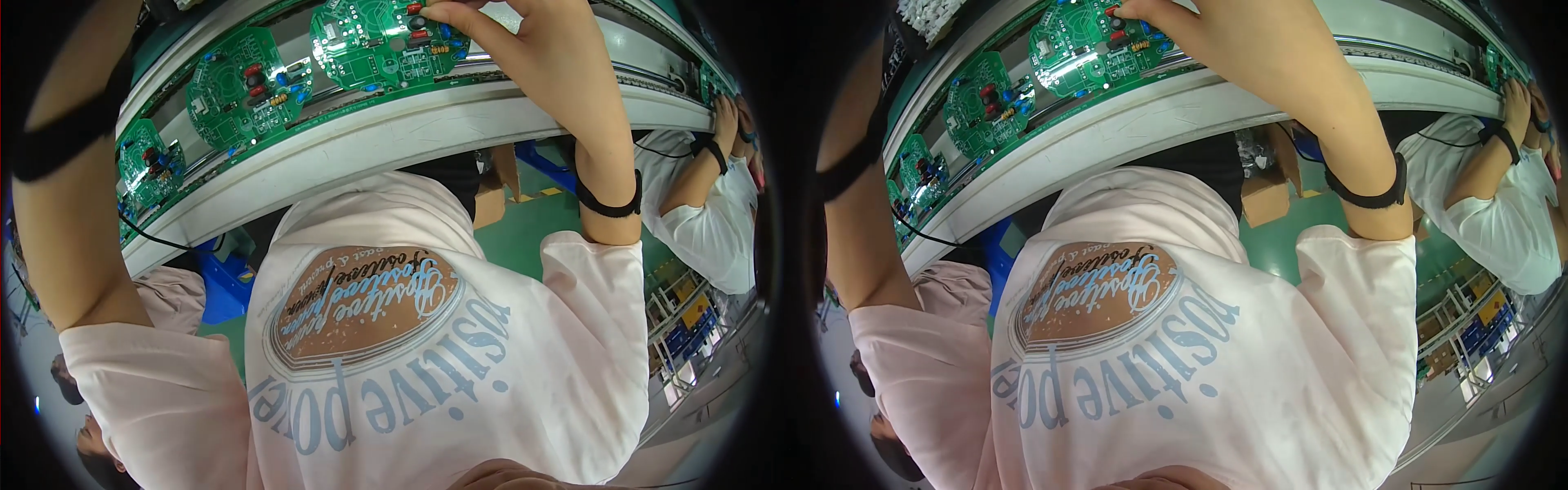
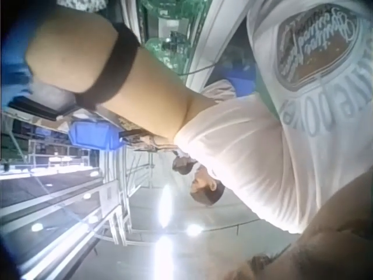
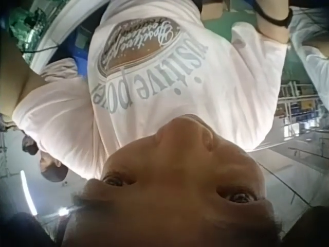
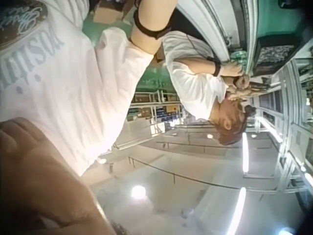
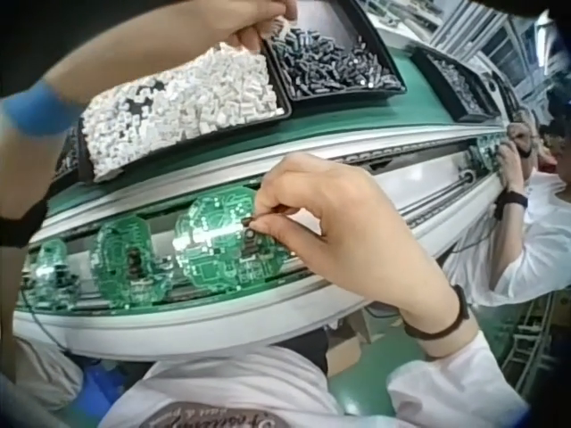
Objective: The person picks up components from trays and inserts them into circuit boards on a conveyor belt, pressing them down to secure them. They repeat this process, handling items one at a time to populate the green boards.
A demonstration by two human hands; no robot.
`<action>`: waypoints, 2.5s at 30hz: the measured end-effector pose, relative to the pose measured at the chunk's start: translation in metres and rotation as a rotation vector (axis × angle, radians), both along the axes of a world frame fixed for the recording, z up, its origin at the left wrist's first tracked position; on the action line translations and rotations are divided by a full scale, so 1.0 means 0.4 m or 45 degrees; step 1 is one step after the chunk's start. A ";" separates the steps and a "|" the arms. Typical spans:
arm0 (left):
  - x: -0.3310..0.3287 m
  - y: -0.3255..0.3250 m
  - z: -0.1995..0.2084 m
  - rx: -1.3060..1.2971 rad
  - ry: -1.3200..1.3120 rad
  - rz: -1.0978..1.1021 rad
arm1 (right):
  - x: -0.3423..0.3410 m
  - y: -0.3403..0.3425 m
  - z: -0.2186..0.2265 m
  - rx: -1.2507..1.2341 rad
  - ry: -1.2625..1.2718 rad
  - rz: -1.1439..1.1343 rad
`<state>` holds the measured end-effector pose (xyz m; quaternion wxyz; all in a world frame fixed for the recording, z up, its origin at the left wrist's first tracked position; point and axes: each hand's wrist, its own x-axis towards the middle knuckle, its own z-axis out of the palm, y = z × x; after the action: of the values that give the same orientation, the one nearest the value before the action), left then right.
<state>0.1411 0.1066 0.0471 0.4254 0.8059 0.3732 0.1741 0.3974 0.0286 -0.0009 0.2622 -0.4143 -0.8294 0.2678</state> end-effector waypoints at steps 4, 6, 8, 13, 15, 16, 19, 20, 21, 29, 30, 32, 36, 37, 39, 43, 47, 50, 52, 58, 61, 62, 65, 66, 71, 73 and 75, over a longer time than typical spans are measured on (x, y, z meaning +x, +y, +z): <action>-0.037 -0.046 -0.013 -0.170 -0.002 0.077 | -0.018 0.019 -0.092 0.032 0.571 0.151; -0.047 -0.055 -0.018 -0.233 -0.014 0.101 | -0.018 0.019 -0.114 0.039 0.865 0.205; -0.052 -0.059 -0.021 -0.301 -0.030 0.133 | -0.013 0.017 -0.125 0.068 0.914 0.187; -0.079 -0.086 -0.013 -0.432 -0.063 0.230 | -0.011 -0.012 -0.019 -0.015 0.092 -0.099; -0.093 -0.105 -0.012 -0.491 -0.072 0.281 | -0.009 -0.012 -0.009 -0.030 -0.087 -0.130; -0.097 -0.116 -0.011 -0.530 -0.080 0.319 | -0.010 -0.010 -0.011 -0.026 -0.089 -0.124; -0.095 -0.136 -0.014 -0.603 -0.124 0.397 | -0.027 -0.018 0.010 -0.078 -0.059 -0.160; -0.093 -0.138 -0.019 -0.633 -0.147 0.422 | -0.036 -0.025 0.022 -0.143 -0.054 -0.213; -0.091 -0.137 -0.026 -0.665 -0.160 0.444 | -0.036 -0.023 0.018 -0.170 -0.051 -0.240; -0.088 -0.180 -0.016 -0.871 -0.221 0.705 | 0.018 -0.014 -0.049 0.015 -0.093 -0.111; -0.108 -0.181 -0.036 -0.806 -0.248 0.616 | 0.021 -0.012 -0.048 0.018 -0.094 -0.111; -0.146 -0.179 -0.068 -0.682 -0.307 0.426 | 0.027 -0.011 -0.046 -0.040 -0.058 -0.111; -0.164 -0.190 -0.066 -0.559 -0.195 0.383 | 0.033 0.010 -0.059 -0.107 0.016 -0.028; -0.160 -0.187 -0.061 -0.564 -0.213 0.366 | 0.031 0.011 -0.056 -0.124 0.054 0.004; -0.152 -0.177 -0.050 -0.505 -0.212 0.270 | 0.018 0.008 -0.011 -0.132 0.041 -0.015; -0.143 -0.179 -0.045 -0.426 -0.193 0.197 | -0.005 0.009 0.016 -0.150 0.067 -0.017; -0.127 -0.176 -0.048 -0.370 -0.190 0.150 | 0.007 0.010 -0.010 -0.108 0.053 -0.045; -0.122 -0.181 -0.037 -0.337 -0.179 0.140 | 0.012 0.010 -0.028 -0.015 0.088 -0.013; -0.120 -0.181 -0.034 -0.311 -0.177 0.131 | 0.007 0.003 -0.021 -0.245 0.195 -0.125; -0.128 -0.177 -0.045 -0.328 -0.155 0.121 | 0.016 0.004 -0.039 -0.332 0.299 -0.139; -0.133 -0.174 -0.050 -0.349 -0.138 0.125 | 0.021 0.005 -0.045 -0.301 0.313 -0.140; -0.135 -0.173 -0.051 -0.354 -0.135 0.127 | 0.023 0.005 -0.046 -0.295 0.314 -0.142; -0.137 -0.173 -0.053 -0.367 -0.122 0.136 | 0.024 0.006 -0.043 -0.261 0.275 -0.110; -0.137 -0.172 -0.051 -0.370 -0.119 0.141 | 0.023 0.006 -0.042 -0.254 0.268 -0.103; -0.144 -0.168 -0.048 -0.394 -0.094 0.154 | 0.018 0.005 -0.025 -0.183 0.213 -0.095; -0.145 -0.164 -0.046 -0.401 -0.082 0.157 | 0.019 0.006 -0.014 -0.088 0.144 -0.037; -0.148 -0.162 -0.041 -0.408 -0.076 0.163 | 0.018 0.006 -0.005 -0.013 0.076 -0.008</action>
<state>0.0818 0.0418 0.0305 0.5474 0.6967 0.4341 0.1631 0.4048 0.0309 -0.0030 0.2854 -0.4101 -0.8185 0.2835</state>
